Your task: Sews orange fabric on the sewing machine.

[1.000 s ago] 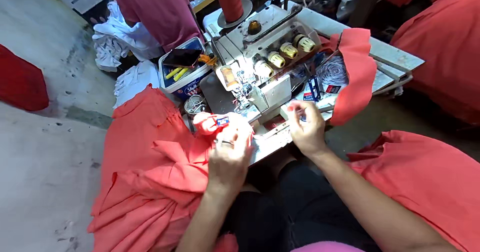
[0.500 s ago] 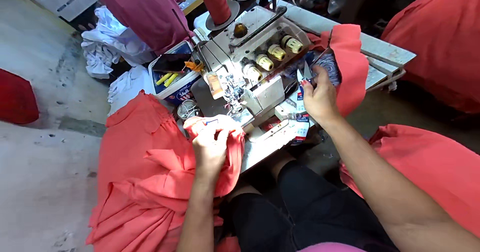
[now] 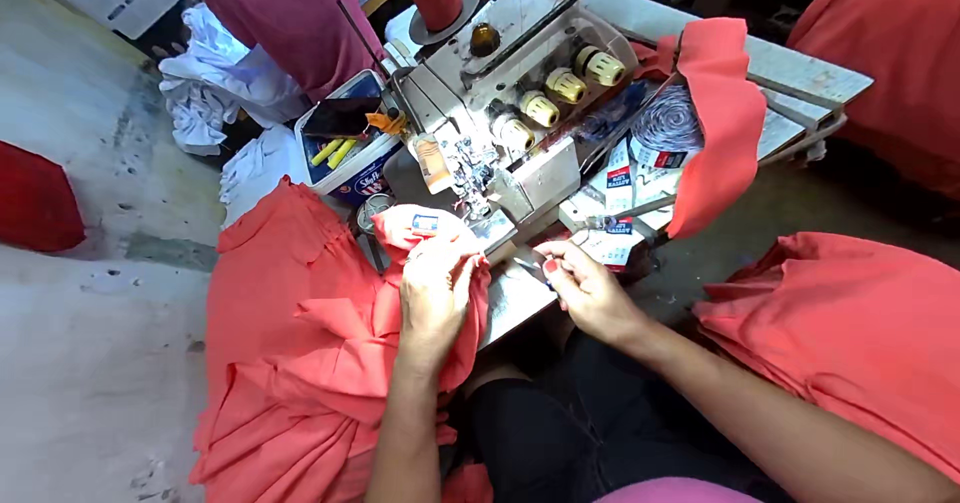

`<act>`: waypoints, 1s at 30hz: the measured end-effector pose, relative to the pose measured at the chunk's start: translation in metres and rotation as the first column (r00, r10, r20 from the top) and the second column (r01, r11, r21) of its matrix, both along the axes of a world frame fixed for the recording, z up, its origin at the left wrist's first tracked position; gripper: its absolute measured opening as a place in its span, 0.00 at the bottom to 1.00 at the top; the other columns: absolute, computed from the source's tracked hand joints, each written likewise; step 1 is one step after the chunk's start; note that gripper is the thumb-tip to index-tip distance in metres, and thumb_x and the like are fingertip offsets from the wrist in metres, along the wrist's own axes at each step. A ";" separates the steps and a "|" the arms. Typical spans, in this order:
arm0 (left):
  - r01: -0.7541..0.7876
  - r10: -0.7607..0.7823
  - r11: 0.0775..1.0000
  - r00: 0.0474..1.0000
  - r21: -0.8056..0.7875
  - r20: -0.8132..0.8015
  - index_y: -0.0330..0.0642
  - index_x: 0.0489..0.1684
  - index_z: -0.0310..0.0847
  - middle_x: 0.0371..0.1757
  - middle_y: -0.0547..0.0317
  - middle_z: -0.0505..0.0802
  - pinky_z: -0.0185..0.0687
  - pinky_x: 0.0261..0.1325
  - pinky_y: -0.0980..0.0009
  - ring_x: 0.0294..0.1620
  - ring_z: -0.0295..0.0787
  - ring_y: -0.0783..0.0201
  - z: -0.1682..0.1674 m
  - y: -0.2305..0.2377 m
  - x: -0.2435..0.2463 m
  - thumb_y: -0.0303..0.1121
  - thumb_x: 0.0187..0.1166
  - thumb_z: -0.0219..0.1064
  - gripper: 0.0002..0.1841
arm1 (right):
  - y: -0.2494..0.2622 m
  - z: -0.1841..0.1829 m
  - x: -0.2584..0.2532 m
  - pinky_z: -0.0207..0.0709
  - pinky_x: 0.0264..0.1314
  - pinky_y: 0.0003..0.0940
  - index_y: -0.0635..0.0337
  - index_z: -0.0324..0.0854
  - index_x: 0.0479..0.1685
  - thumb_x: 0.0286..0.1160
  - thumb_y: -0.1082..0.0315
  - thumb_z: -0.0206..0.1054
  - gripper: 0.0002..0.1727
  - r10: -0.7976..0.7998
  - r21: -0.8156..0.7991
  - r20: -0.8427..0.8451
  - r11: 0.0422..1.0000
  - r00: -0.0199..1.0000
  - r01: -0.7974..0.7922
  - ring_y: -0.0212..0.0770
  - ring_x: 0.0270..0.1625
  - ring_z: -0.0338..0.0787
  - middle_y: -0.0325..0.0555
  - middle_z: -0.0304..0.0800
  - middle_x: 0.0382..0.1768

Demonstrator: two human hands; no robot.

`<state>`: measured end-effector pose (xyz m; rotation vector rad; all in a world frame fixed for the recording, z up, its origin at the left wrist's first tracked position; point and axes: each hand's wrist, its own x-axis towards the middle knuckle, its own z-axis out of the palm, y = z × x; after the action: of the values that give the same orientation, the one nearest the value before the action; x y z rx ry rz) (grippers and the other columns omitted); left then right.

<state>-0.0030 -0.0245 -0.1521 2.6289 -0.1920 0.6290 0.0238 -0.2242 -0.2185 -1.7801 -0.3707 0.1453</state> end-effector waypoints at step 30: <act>-0.105 0.239 0.728 0.965 -0.678 0.108 0.43 0.49 0.74 0.36 0.77 0.90 0.88 0.37 0.81 0.36 0.90 0.81 0.015 0.055 -0.009 0.24 0.88 0.52 0.06 | -0.017 0.000 0.081 0.81 0.44 0.38 0.74 0.66 0.72 0.91 0.61 0.56 0.24 -0.549 0.140 0.142 0.835 0.824 0.532 0.40 0.39 0.84 0.58 0.83 0.46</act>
<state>-0.0122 0.0304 -0.1367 1.8906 0.2048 0.8278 0.1050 -0.2409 -0.2185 -1.7406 0.0190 -0.4342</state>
